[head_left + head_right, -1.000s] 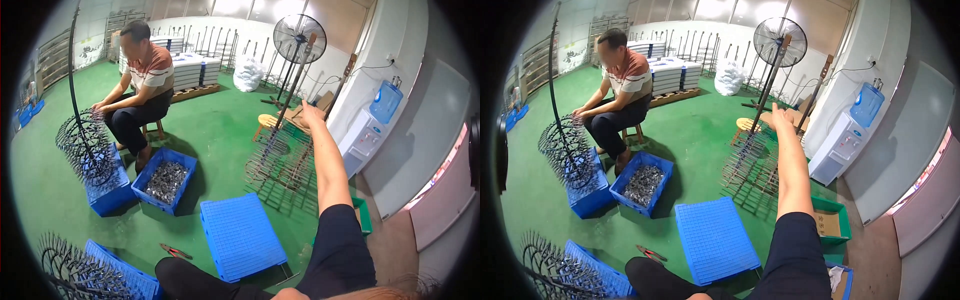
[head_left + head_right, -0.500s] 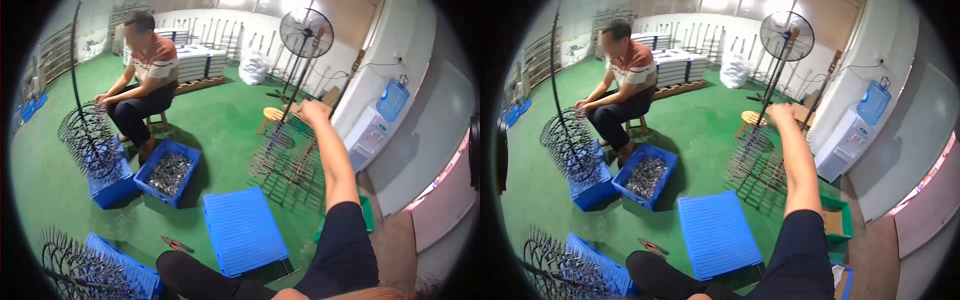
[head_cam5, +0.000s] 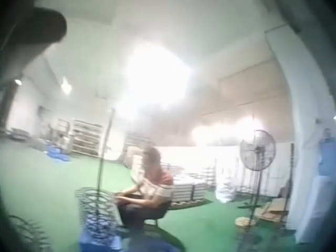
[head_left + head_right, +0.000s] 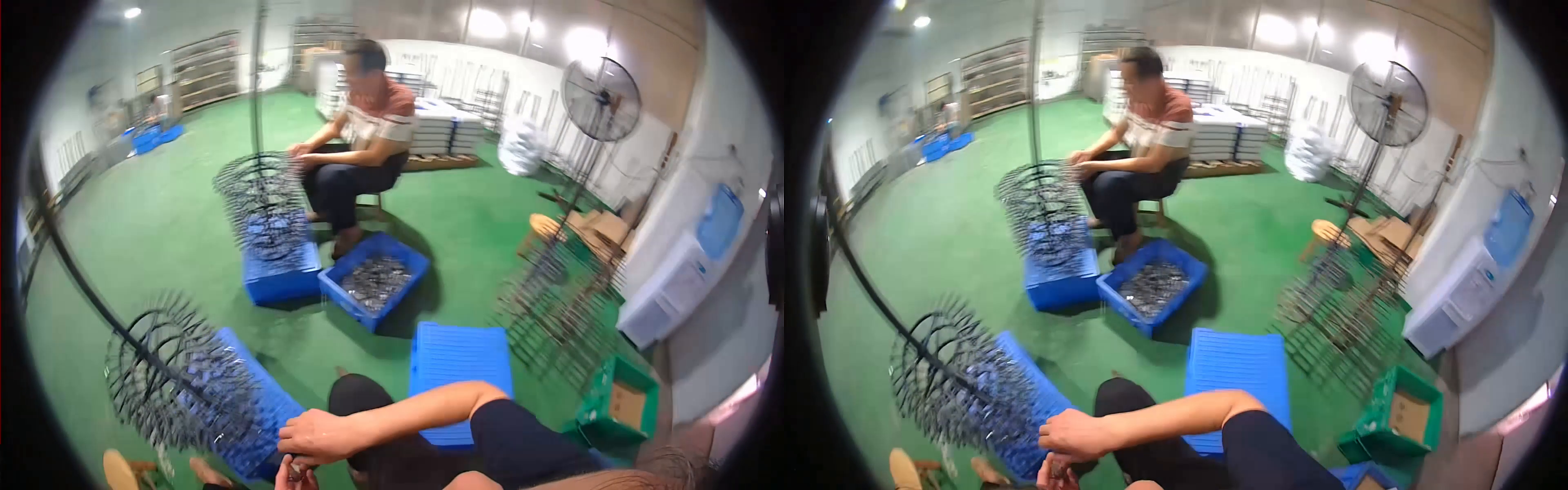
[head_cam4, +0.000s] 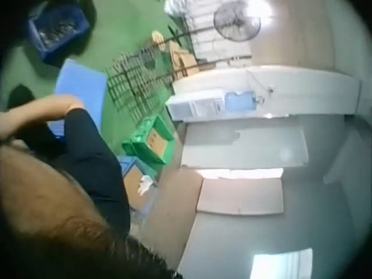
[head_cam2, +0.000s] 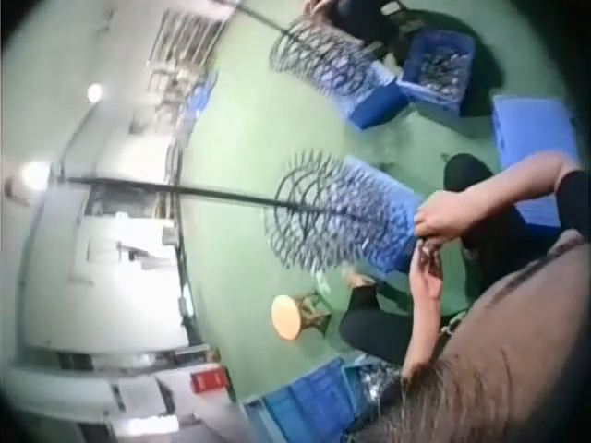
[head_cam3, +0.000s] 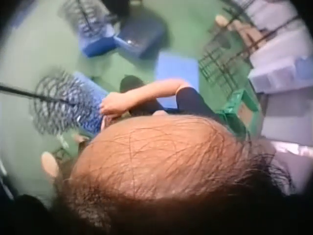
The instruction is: Assembling small metal components onto a circular metal rack.
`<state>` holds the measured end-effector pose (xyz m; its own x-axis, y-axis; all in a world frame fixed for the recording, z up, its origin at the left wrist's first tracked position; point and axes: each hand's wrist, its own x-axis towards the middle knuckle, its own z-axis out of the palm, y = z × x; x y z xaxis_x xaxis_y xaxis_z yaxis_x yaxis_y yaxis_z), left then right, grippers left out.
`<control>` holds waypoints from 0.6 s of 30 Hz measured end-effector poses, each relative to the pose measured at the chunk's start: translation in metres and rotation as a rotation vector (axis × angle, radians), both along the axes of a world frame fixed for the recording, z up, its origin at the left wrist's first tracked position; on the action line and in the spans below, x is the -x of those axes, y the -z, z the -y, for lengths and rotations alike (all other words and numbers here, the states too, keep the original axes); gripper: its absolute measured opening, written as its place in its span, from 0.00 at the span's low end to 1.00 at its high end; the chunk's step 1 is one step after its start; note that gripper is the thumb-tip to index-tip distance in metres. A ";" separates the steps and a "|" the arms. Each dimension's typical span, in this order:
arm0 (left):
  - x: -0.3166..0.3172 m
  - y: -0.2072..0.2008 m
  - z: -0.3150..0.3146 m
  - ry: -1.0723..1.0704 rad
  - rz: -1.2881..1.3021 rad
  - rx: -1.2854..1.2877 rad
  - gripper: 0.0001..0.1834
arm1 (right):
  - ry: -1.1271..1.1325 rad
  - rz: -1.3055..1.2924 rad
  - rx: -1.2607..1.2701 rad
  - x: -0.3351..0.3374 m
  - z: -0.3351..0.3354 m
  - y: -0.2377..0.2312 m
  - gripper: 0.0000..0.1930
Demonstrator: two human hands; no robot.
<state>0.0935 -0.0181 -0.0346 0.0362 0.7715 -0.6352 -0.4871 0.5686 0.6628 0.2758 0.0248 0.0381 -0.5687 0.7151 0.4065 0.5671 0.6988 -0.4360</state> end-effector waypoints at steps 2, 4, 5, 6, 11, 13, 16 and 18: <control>0.011 0.033 0.023 -0.116 -0.286 -0.332 0.14 | -0.115 -0.041 0.027 0.036 -0.006 0.016 0.07; 0.028 0.035 0.028 -0.185 -0.437 -0.478 0.14 | -0.192 -0.074 0.073 0.060 -0.006 0.025 0.08; 0.046 0.024 0.026 -0.125 -0.264 -0.385 0.14 | -0.205 -0.097 0.130 0.071 -0.004 0.027 0.08; 0.066 0.008 0.026 -0.072 -0.092 -0.293 0.14 | -0.224 -0.122 0.190 0.082 0.000 0.028 0.08; 0.097 -0.002 0.028 0.085 0.163 -0.171 0.16 | -0.252 -0.089 0.348 0.106 0.004 0.029 0.07; 0.096 0.008 0.026 0.146 0.048 -0.210 0.19 | -0.237 -0.030 0.380 0.111 0.000 0.031 0.06; 0.093 -0.015 0.026 0.116 0.131 -0.194 0.17 | -0.142 0.022 0.250 0.116 0.002 0.026 0.04; 0.089 -0.031 0.021 0.061 0.270 -0.128 0.18 | -0.061 -0.049 0.159 0.113 0.003 0.037 0.05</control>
